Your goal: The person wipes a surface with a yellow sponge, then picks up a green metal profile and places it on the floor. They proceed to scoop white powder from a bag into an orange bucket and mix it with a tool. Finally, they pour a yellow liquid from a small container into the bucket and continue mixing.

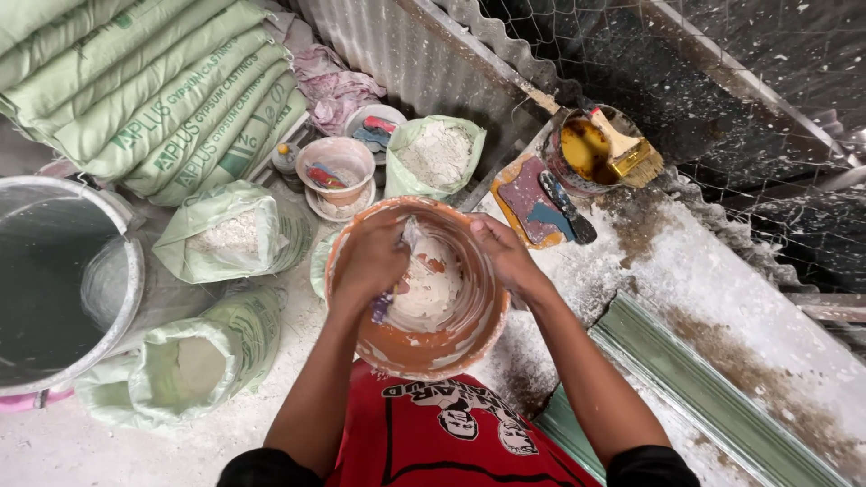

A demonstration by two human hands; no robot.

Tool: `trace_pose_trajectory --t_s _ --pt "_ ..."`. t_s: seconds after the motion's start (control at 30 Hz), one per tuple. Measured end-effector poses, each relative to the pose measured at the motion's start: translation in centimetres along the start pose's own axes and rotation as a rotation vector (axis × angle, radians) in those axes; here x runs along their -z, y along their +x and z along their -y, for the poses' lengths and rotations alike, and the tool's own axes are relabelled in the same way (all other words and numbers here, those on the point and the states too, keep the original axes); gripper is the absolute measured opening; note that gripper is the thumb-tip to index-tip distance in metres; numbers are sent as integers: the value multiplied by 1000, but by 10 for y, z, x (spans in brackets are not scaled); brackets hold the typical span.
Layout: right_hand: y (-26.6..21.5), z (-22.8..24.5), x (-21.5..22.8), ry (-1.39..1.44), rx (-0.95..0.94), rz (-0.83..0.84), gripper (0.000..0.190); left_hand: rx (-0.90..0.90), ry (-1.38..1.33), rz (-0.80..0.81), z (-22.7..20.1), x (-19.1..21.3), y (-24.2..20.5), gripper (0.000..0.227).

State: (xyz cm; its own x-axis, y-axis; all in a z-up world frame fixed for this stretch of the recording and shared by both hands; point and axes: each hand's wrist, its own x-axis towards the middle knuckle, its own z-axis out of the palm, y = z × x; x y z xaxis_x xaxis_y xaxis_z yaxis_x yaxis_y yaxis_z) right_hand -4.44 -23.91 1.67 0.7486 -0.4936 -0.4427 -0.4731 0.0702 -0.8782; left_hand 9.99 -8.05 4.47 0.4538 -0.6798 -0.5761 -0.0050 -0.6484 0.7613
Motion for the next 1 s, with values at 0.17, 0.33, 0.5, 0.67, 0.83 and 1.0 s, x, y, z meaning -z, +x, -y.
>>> trace_pose_trajectory --t_s 0.17,0.33,0.5,0.67,0.83,1.0 --pt "8 -15 -3 54 129 18 48 -327 112 -44 43 -36 34 38" --pt "-5 -11 2 72 109 28 53 -28 -133 -19 11 -3 1 31" --pt "-7 -4 -3 -48 14 31 60 -73 -60 203 -2 -20 -4 30" --pt "-12 0 -2 -16 -25 24 55 -31 2 -82 11 16 -13 41" --pt "-10 4 -7 -12 59 62 51 -104 -80 110 16 -28 -3 70" --pt "-8 -3 -3 29 100 47 46 -87 33 -127 25 0 -7 53"
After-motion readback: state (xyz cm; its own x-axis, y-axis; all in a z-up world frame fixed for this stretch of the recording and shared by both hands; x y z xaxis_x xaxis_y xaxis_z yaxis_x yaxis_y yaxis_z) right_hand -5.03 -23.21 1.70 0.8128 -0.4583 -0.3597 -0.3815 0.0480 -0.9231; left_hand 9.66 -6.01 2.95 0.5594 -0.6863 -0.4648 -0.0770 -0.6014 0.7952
